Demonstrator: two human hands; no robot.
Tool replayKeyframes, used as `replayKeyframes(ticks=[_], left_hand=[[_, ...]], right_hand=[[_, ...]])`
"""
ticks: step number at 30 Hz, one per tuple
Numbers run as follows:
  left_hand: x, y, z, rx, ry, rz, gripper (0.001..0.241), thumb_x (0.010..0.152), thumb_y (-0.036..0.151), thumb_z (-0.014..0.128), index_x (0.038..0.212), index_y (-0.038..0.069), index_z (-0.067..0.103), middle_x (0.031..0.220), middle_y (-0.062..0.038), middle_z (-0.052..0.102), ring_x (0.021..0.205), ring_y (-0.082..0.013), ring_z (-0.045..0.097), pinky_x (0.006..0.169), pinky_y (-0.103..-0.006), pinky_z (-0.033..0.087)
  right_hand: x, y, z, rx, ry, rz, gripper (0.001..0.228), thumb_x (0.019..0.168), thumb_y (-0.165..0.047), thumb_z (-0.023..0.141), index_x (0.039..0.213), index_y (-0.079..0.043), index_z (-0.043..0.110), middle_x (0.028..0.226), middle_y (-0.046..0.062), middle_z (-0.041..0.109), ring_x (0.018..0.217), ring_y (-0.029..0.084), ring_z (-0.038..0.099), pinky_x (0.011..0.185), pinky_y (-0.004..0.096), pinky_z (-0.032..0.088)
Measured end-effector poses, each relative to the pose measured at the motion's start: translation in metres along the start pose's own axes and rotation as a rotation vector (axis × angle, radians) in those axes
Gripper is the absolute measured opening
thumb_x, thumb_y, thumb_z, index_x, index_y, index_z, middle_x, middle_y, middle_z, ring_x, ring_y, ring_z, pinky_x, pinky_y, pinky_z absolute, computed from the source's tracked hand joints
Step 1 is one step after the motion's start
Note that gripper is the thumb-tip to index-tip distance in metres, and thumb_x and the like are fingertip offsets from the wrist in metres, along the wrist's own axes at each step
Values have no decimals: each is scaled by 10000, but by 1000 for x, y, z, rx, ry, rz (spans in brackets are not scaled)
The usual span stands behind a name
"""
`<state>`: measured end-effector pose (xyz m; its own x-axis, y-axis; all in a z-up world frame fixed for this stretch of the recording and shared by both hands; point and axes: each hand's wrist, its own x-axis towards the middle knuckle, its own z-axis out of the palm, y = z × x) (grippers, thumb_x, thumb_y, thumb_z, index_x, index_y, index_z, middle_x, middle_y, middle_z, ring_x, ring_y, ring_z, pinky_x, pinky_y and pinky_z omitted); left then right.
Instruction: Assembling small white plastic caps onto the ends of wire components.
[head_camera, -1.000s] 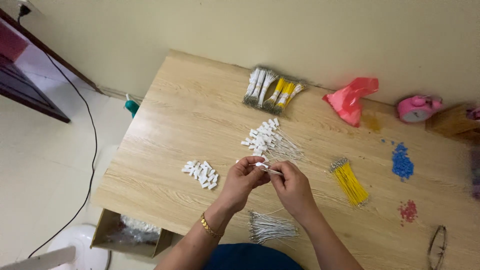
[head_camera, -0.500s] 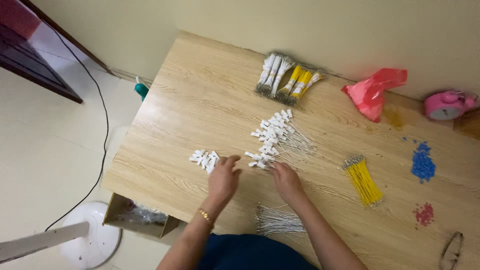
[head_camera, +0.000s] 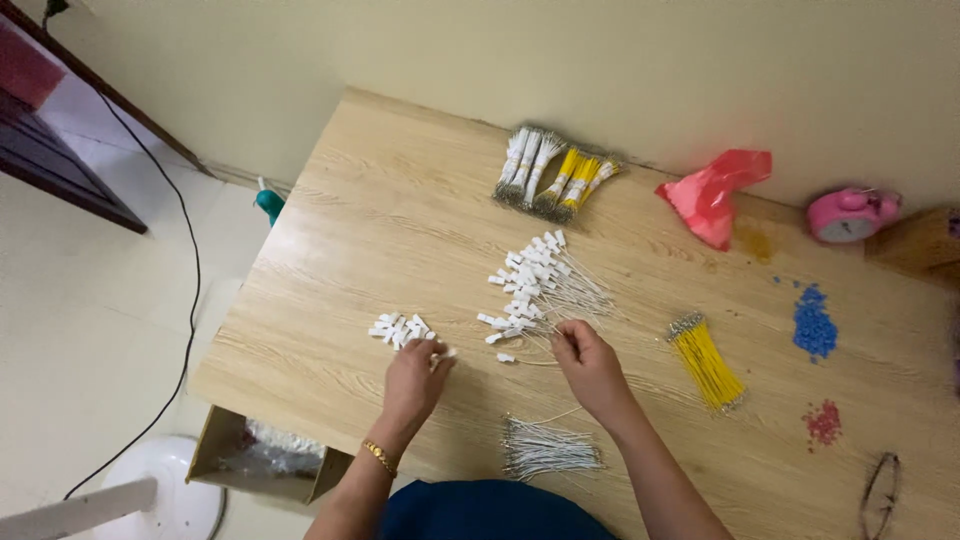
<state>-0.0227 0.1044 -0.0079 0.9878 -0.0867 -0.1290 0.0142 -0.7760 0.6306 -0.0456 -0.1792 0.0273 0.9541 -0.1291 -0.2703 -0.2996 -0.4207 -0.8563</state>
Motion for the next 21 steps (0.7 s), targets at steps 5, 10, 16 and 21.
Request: replayKeyframes(ticks=[5, 10, 16, 21], left_hand=[[11, 70, -16, -624, -227, -82, 235, 938, 199, 718, 1119, 50, 690, 943, -45, 750, 811, -119, 688, 724, -277, 569], [20, 98, -1, -1074, -371, -69, 206, 993, 157, 654, 1151, 31, 688, 923, -14, 715, 782, -85, 638, 702, -252, 542], [12, 128, -21, -1330, -507, -56, 233, 1043, 195, 586, 1180, 38, 690, 902, -19, 667, 772, -101, 620, 716, -269, 556], [10, 130, -24, -1461, -567, -115, 295, 1037, 260, 595, 1182, 19, 683, 956, -66, 710, 801, -147, 667, 736, -306, 580]], right_hand=[[-7, -6, -4, 291, -27, -22, 175, 963, -155, 663, 1074, -20, 676, 834, -35, 628, 737, 60, 538, 654, 240, 466], [-17, -29, -17, 366, -1, -22, 152, 962, -133, 681, 1064, -22, 703, 804, -49, 605, 702, 49, 499, 608, 221, 423], [-28, -55, -28, 372, 37, -115, 143, 948, -118, 697, 1046, -16, 716, 852, -46, 658, 752, 30, 558, 653, 204, 473], [-35, -66, -33, 340, 33, -169, 155, 944, -119, 702, 1062, -23, 727, 862, -37, 680, 753, 27, 583, 654, 194, 492]])
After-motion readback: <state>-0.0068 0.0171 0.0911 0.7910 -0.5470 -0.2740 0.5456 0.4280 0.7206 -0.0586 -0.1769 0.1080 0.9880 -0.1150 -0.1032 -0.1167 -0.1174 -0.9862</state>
